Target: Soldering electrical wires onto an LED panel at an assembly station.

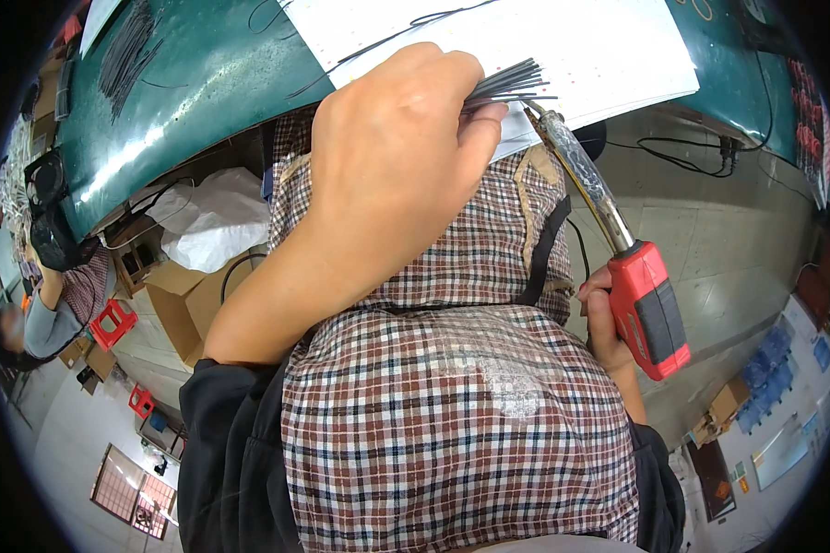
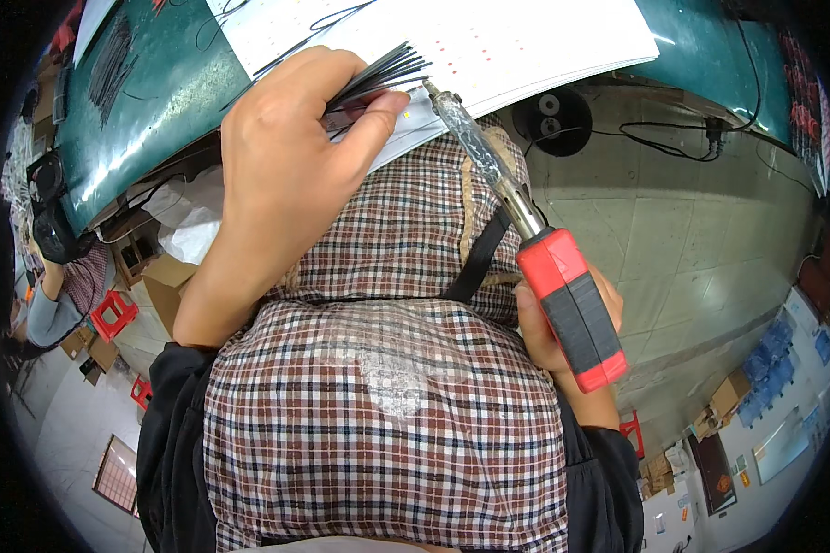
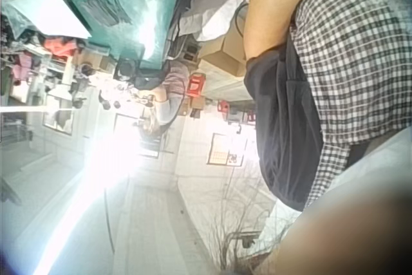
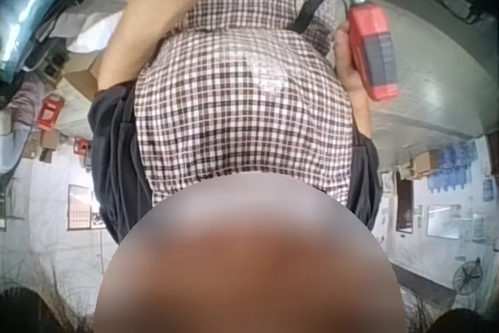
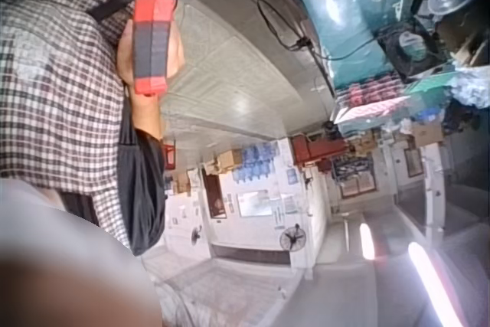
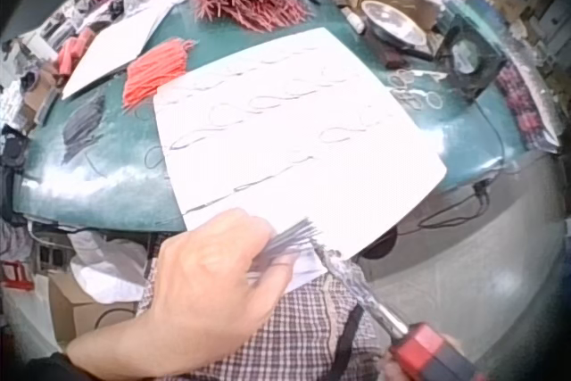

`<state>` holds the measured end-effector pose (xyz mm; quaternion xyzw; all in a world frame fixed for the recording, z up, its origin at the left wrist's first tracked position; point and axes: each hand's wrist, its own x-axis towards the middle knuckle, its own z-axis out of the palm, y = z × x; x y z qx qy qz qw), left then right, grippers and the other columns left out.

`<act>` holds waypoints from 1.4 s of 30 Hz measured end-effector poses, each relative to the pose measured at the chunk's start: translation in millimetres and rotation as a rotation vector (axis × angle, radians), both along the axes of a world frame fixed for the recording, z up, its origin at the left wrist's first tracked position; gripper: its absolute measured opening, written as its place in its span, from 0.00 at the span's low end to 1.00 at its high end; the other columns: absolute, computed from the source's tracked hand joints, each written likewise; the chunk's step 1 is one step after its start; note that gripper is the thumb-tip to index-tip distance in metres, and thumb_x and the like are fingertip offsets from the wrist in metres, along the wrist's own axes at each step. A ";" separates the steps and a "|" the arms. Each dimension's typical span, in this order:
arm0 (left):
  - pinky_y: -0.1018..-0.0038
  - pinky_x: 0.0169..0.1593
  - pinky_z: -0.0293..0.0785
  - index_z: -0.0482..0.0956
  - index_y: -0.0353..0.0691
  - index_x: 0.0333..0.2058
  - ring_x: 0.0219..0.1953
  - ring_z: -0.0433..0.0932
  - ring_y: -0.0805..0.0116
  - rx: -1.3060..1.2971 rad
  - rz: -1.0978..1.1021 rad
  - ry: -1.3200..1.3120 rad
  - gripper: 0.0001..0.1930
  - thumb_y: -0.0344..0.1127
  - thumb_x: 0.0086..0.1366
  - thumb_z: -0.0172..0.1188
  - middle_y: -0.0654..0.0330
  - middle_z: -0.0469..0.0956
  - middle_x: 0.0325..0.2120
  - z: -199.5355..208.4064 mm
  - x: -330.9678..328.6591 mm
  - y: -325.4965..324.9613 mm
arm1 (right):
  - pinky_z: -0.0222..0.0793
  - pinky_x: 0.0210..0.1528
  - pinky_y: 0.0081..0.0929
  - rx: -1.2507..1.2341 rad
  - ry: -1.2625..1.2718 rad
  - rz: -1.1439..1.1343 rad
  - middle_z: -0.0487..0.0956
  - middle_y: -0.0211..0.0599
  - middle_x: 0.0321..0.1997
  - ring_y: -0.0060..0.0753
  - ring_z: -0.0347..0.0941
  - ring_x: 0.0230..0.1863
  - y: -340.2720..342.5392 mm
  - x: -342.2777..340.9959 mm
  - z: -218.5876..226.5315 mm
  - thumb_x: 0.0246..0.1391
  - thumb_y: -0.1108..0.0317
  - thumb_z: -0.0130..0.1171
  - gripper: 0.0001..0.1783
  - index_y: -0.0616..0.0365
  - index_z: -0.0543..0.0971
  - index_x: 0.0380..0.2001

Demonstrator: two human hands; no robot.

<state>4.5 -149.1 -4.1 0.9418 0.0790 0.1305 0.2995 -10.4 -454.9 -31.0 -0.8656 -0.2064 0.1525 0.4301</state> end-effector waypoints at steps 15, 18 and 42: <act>0.66 0.31 0.73 0.79 0.36 0.28 0.26 0.79 0.57 0.043 -0.022 -0.022 0.09 0.34 0.57 0.70 0.57 0.78 0.24 0.1 3.2 -2.8 | 0.79 0.36 0.34 -0.001 -0.009 0.028 0.83 0.43 0.34 0.44 0.82 0.31 1.3 -2.2 -0.7 0.46 0.73 0.70 0.10 0.61 0.83 0.35; 0.65 0.31 0.73 0.79 0.36 0.28 0.26 0.79 0.56 0.052 -0.024 -0.017 0.09 0.34 0.57 0.70 0.57 0.78 0.24 0.6 3.1 -3.0 | 0.78 0.36 0.33 -0.016 -0.031 0.031 0.83 0.41 0.32 0.43 0.82 0.31 -2.7 -2.0 1.0 0.49 0.71 0.69 0.09 0.60 0.83 0.34; 0.86 0.24 0.58 0.85 0.32 0.36 0.22 0.68 0.90 -0.967 0.215 0.140 0.07 0.25 0.58 0.71 0.68 0.81 0.23 33.9 15.5 1.0 | 0.67 0.29 0.23 0.281 0.169 -0.144 0.75 0.40 0.30 0.22 0.65 0.22 14.1 -0.8 10.9 0.62 0.66 0.56 0.10 0.62 0.71 0.36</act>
